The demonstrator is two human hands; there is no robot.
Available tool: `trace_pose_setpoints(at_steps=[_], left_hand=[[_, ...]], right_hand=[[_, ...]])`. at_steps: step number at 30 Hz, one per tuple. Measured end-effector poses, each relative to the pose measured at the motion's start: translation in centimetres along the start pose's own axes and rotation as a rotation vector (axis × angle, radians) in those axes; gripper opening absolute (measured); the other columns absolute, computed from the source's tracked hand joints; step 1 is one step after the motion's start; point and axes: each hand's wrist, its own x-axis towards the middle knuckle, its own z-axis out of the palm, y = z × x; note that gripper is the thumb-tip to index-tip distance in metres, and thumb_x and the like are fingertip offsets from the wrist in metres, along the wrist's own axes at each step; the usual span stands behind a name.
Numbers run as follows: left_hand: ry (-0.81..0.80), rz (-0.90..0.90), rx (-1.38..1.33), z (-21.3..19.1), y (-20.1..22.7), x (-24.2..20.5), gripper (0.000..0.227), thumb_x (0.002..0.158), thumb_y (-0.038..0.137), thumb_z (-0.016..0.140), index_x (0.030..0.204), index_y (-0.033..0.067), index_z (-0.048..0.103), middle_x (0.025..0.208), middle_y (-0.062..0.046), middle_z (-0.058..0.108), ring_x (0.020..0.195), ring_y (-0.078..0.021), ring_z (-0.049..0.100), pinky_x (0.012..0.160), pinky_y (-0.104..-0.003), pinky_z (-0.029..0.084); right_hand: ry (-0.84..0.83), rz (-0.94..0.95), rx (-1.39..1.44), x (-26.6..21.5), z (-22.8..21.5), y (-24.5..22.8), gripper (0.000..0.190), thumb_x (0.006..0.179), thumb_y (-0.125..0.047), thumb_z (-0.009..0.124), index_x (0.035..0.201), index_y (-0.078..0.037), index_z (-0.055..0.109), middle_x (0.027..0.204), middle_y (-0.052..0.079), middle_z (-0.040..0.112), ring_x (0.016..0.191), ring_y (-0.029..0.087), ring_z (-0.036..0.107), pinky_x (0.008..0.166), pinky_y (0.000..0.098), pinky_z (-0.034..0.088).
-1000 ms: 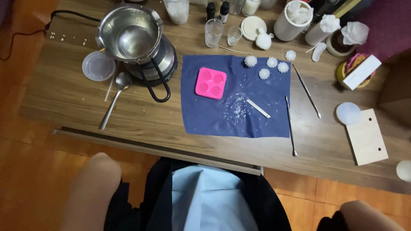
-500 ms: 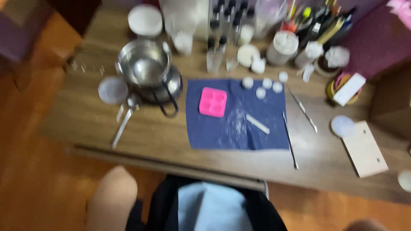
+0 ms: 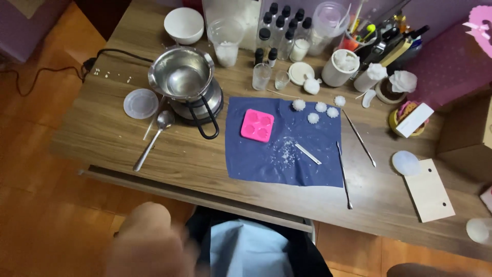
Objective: A person is seen demolding small white wax flowers from a pink silicone mold and then using a fine metal tool to clean and refine the edges of each piece.
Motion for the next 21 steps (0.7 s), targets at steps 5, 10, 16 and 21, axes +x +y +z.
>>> trace_pose_setpoints(at_steps=[5, 10, 16, 21], left_hand=[[1.463, 1.165, -0.605, -8.8, 8.2, 1.6, 0.015, 0.072, 0.015, 0.051, 0.076, 0.0118, 0.038, 0.047, 0.003, 0.032, 0.037, -0.0119, 0.034, 0.039, -0.031, 0.027], [0.759, 1.458, -0.862, -8.5, 11.8, 10.6, 0.037, 0.079, 0.01, 0.05, 0.116, 0.0077, 0.052, 0.071, -0.008, 0.06, 0.056, -0.0277, 0.061, 0.049, -0.032, 0.048], [0.398, 1.422, -1.367, -10.3, 15.4, 17.2, 0.036, 0.082, 0.009, 0.069, 0.113, 0.008, 0.052, 0.093, -0.001, 0.064, 0.078, -0.0073, 0.061, 0.064, -0.017, 0.048], [0.32, 1.426, -1.584, -12.7, 16.4, 19.0, 0.026, 0.09, 0.013, 0.063, 0.113, 0.004, 0.058, 0.098, -0.007, 0.065, 0.078, -0.0091, 0.061, 0.072, -0.025, 0.055]], right_hand=[[-0.059, -0.033, -0.02, 2.9, 8.5, 4.0, 0.021, 0.086, -0.003, 0.052, 0.103, -0.004, 0.065, 0.104, 0.013, 0.067, 0.08, 0.025, 0.063, 0.065, 0.0367, 0.046], [-0.33, 0.105, -0.038, 3.6, 19.5, 9.4, 0.017, 0.079, -0.015, 0.067, 0.095, -0.018, 0.065, 0.08, 0.0, 0.063, 0.078, 0.025, 0.062, 0.063, 0.0362, 0.05], [-0.588, 0.308, 0.085, 4.2, 23.5, 11.6, 0.011, 0.079, -0.028, 0.069, 0.081, -0.017, 0.068, 0.072, 0.001, 0.065, 0.079, 0.023, 0.064, 0.065, 0.0373, 0.051], [-0.739, 0.486, 0.178, 5.0, 23.9, 11.2, 0.017, 0.077, -0.03, 0.072, 0.084, -0.014, 0.069, 0.072, 0.002, 0.069, 0.079, 0.023, 0.067, 0.071, 0.0365, 0.051]])
